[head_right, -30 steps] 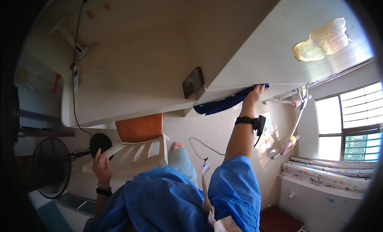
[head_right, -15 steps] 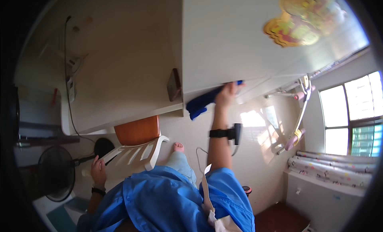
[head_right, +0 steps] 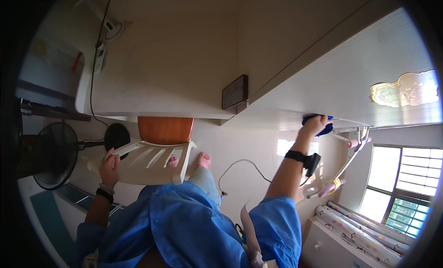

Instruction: Cleaning a study desk and shelves using a cloth.

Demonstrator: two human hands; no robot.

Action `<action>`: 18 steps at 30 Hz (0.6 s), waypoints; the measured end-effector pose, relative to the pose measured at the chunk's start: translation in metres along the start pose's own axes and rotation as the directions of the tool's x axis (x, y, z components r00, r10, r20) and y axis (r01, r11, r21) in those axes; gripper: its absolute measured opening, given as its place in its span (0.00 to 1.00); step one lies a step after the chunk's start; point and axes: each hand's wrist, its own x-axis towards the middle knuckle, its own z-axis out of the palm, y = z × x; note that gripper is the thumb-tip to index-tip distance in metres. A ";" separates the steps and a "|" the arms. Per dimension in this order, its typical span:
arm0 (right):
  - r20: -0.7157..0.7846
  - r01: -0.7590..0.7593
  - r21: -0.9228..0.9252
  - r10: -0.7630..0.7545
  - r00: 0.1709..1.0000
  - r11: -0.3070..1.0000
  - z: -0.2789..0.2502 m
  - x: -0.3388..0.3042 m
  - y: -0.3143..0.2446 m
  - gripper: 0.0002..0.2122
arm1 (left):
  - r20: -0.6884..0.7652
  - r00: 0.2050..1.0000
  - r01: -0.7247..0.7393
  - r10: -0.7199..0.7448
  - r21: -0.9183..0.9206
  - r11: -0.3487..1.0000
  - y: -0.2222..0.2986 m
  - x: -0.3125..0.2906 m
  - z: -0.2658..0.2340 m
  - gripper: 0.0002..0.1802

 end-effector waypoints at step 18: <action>0.572 -0.260 0.426 -0.035 0.819 0.866 0.076 -0.380 -0.084 0.16 | 0.000 0.991 -0.132 0.133 -0.131 0.983 -0.006 0.004 -0.012 0.09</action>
